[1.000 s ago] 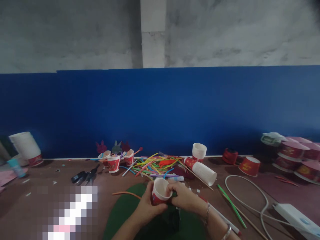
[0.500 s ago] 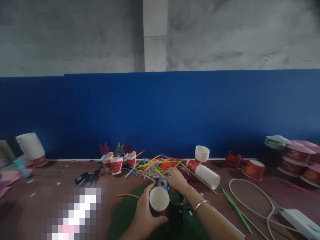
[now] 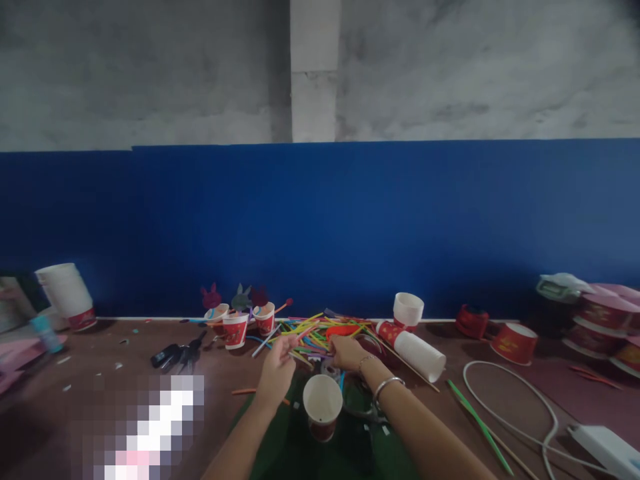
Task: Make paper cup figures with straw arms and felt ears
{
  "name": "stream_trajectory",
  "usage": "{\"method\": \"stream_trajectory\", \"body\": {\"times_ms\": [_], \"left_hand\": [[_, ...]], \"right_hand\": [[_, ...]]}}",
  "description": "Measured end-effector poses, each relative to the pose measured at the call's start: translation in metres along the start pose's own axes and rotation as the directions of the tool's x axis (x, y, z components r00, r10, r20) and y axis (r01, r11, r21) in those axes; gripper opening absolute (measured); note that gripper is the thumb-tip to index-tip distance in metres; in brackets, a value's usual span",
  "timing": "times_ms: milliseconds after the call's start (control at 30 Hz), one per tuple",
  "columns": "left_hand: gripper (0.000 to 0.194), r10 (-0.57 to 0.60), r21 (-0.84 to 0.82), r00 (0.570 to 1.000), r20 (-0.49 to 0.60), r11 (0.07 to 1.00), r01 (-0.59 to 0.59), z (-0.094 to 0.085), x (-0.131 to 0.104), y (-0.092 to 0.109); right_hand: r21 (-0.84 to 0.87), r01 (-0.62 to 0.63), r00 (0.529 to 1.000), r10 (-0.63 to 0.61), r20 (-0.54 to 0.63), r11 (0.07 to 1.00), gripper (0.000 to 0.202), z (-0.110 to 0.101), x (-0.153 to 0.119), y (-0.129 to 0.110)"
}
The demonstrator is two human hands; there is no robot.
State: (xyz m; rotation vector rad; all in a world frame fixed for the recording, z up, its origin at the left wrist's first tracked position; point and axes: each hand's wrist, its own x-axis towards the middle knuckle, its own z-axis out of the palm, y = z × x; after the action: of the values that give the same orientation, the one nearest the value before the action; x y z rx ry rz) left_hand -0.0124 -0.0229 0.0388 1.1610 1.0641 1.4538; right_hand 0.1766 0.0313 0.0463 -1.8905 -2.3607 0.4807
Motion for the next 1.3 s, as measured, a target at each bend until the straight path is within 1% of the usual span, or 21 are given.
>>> {"method": "stream_trajectory", "body": {"times_ms": [133,200,267,333,400,467,533,567,633,667,700,733,767,800,833,900,967,1067,1133,1233,1300], "left_hand": [[0.032,-0.028,-0.082,0.998,-0.052,0.996,0.023,0.019,0.015,0.008],[0.032,-0.052,-0.125,0.997,-0.057,0.991,0.045,0.024,0.017,0.009],[0.031,-0.091,-0.168,0.994,-0.053,0.983,0.081,0.026,0.017,0.007],[0.028,-0.15,-0.212,0.988,-0.04,0.967,0.138,0.027,0.015,0.004],[0.023,-0.227,-0.262,0.974,-0.007,0.94,0.217,0.028,0.013,0.002],[0.013,-0.32,-0.306,0.945,0.063,0.895,0.323,0.029,0.011,0.003],[0.016,-0.406,-0.34,0.9,0.161,0.833,0.437,0.031,0.009,0.007],[0.019,-0.447,-0.373,0.868,0.215,0.784,0.496,0.033,0.009,0.009],[0.019,-0.504,-0.451,0.812,0.294,0.676,0.583,0.034,0.007,0.014],[0.018,-0.521,-0.49,0.796,0.31,0.629,0.603,0.034,0.007,0.016],[0.019,-0.53,-0.526,0.79,0.308,0.597,0.606,0.034,0.008,0.018],[0.021,-0.532,-0.557,0.798,0.283,0.586,0.589,0.032,0.009,0.02],[0.023,-0.525,-0.579,0.815,0.245,0.595,0.557,0.03,0.01,0.022],[0.024,-0.514,-0.607,0.832,0.209,0.599,0.523,0.028,0.011,0.024],[0.024,-0.5,-0.632,0.848,0.177,0.603,0.487,0.025,0.013,0.027],[0.024,-0.468,-0.666,0.874,0.135,0.61,0.429,0.02,0.014,0.033],[0.024,-0.435,-0.677,0.891,0.132,0.617,0.401,0.017,0.014,0.039],[0.018,-0.386,-0.66,0.908,0.165,0.641,0.393,0.017,0.01,0.047],[0.014,-0.358,-0.635,0.914,0.189,0.665,0.392,0.019,0.007,0.05],[0.011,-0.309,-0.604,0.931,0.195,0.71,0.362,0.022,0.005,0.05],[0.01,-0.27,-0.592,0.945,0.184,0.737,0.326,0.024,0.004,0.05]], "right_hand": [[0.076,0.047,0.999,-0.049,0.022,0.996,0.012,0.006,0.003,0.002],[0.133,0.066,0.997,-0.069,0.019,0.989,0.017,0.008,0.005,0.004],[0.209,0.087,0.996,-0.089,0.002,0.974,0.015,0.007,0.008,0.006],[0.298,0.122,0.992,-0.114,-0.047,0.947,0.01,0.001,0.011,0.009],[0.39,0.179,0.981,-0.135,-0.138,0.903,0.006,-0.008,0.011,0.008],[0.471,0.256,0.957,-0.154,-0.244,0.844,0.004,-0.017,0.007,0.001],[0.532,0.339,0.93,-0.191,-0.314,0.776,0.013,-0.023,-0.004,-0.011],[0.554,0.372,0.921,-0.219,-0.324,0.745,0.016,-0.024,-0.011,-0.017],[0.586,0.424,0.904,-0.283,-0.32,0.691,0.014,-0.025,-0.025,-0.027],[0.596,0.438,0.899,-0.313,-0.307,0.672,0.013,-0.025,-0.031,-0.028],[0.595,0.427,0.904,-0.309,-0.295,0.68,0.013,-0.026,-0.035,-0.025],[0.581,0.385,0.921,-0.262,-0.288,0.717,0.014,-0.026,-0.038,-0.019],[0.555,0.317,0.94,-0.179,-0.29,0.769,0.017,-0.027,-0.04,-0.011],[0.499,0.162,0.949,0.003,-0.314,0.851,0.019,-0.028,-0.041,0.0],[0.468,0.069,0.939,0.101,-0.33,0.881,0.021,-0.028,-0.041,0.012],[0.42,-0.062,0.919,0.216,-0.33,0.905,0.026,-0.025,-0.041,0.034],[0.374,-0.158,0.912,0.28,-0.298,0.914,0.031,-0.017,-0.041,0.048],[0.341,-0.219,0.909,0.318,-0.27,0.914,0.035,-0.002,-0.039,0.054],[0.347,-0.227,0.904,0.329,-0.272,0.91,0.034,0.001,-0.037,0.052],[0.394,-0.18,0.898,0.314,-0.309,0.901,0.028,-0.009,-0.037,0.048],[0.443,-0.098,0.901,0.268,-0.34,0.891,0.026,-0.022,-0.04,0.04]]}}
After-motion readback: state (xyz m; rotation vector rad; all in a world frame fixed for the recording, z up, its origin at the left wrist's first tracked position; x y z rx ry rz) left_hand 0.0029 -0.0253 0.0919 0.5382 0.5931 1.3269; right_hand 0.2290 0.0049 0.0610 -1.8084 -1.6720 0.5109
